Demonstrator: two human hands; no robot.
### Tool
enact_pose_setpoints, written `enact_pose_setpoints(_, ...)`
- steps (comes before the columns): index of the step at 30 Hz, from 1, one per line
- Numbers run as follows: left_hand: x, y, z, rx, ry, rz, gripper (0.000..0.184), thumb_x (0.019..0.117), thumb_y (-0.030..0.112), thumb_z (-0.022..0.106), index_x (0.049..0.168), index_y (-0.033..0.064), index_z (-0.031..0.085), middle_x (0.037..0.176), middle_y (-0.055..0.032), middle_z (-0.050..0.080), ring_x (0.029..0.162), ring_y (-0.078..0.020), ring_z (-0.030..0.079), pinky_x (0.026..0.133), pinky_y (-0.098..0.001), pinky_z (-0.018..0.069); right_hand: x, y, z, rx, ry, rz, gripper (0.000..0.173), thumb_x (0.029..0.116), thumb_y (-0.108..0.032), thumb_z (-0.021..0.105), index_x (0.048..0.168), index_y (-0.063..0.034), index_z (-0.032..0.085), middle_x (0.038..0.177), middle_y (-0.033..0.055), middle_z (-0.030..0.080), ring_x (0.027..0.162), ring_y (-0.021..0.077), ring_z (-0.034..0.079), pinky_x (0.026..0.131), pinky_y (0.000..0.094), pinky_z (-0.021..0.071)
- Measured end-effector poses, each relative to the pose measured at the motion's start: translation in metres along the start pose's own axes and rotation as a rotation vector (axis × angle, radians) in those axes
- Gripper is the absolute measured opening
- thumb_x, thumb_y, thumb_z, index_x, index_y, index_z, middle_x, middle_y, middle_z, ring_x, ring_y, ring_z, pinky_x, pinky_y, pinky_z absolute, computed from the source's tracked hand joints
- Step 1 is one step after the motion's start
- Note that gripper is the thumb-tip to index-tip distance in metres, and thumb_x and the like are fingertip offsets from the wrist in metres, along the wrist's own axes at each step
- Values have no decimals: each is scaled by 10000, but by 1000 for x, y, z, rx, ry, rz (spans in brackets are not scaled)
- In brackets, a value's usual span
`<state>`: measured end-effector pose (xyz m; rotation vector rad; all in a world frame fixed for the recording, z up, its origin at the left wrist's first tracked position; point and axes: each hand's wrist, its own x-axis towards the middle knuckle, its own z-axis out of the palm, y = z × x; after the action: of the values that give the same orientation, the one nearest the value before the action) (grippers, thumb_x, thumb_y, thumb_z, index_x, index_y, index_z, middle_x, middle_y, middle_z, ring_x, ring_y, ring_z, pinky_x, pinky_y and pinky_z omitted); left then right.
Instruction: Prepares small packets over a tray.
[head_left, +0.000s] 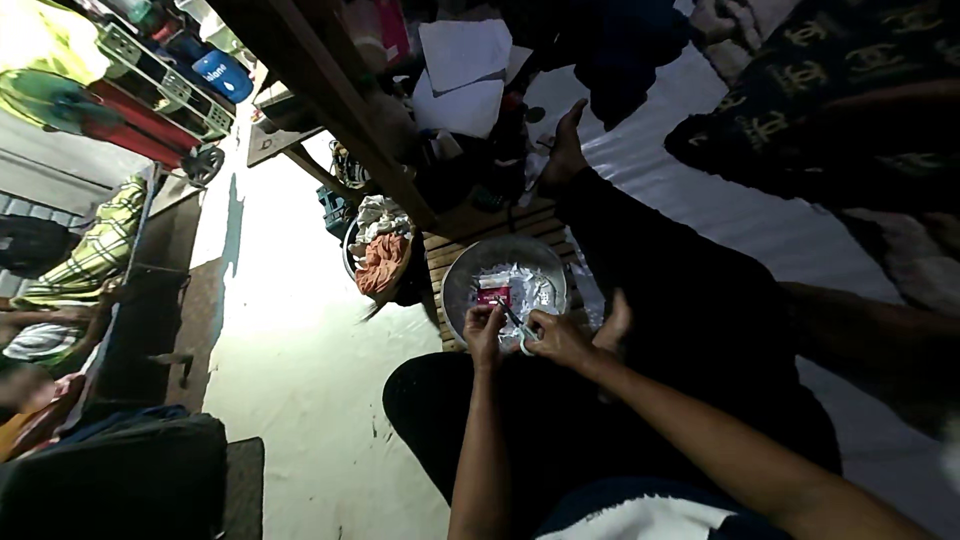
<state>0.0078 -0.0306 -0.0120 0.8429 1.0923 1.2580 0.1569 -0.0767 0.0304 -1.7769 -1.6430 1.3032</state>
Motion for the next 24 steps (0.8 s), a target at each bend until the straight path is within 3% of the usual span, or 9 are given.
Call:
enact_pose_setpoints(5,0,0,0,10,23,-22,181,916,-121,593,1027,0,518,789,-17,667,666,-81,659,652,-243,583,1,3,3,35,3,-6,414,919,-260,726,1167,57,627,945,222,666,854,344,652,809,523,514)
enact_pose_setpoints(8,-3,-1,-5,84,15,-27,180,920,-87,600,1075,-22,535,843,-25,665,700,-79,652,675,-255,584,-2,2,6,57,-17,15,435,915,-253,727,1198,65,636,1036,269,679,956,399,669,887,560,517)
enact_pose_setpoints(12,1,-4,-5,98,-3,-7,170,909,-93,603,1041,-3,543,809,3,669,665,-56,653,646,-226,582,1,4,5,57,-40,20,459,923,-258,733,1238,58,626,1116,293,669,1059,438,655,954,591,498)
enact_pose_setpoints(18,1,-8,-12,74,-47,26,177,908,-112,572,994,38,534,758,42,662,632,-32,645,614,-204,572,1,7,8,46,-39,4,468,899,-310,751,1191,35,631,1038,276,676,993,436,663,871,623,503)
enact_pose_setpoints(24,0,-10,-12,42,-19,-12,193,909,-127,571,996,35,514,770,28,653,650,-45,651,642,-215,581,4,10,13,47,-19,3,406,904,-248,739,1168,43,636,1032,278,676,992,437,662,867,617,502)
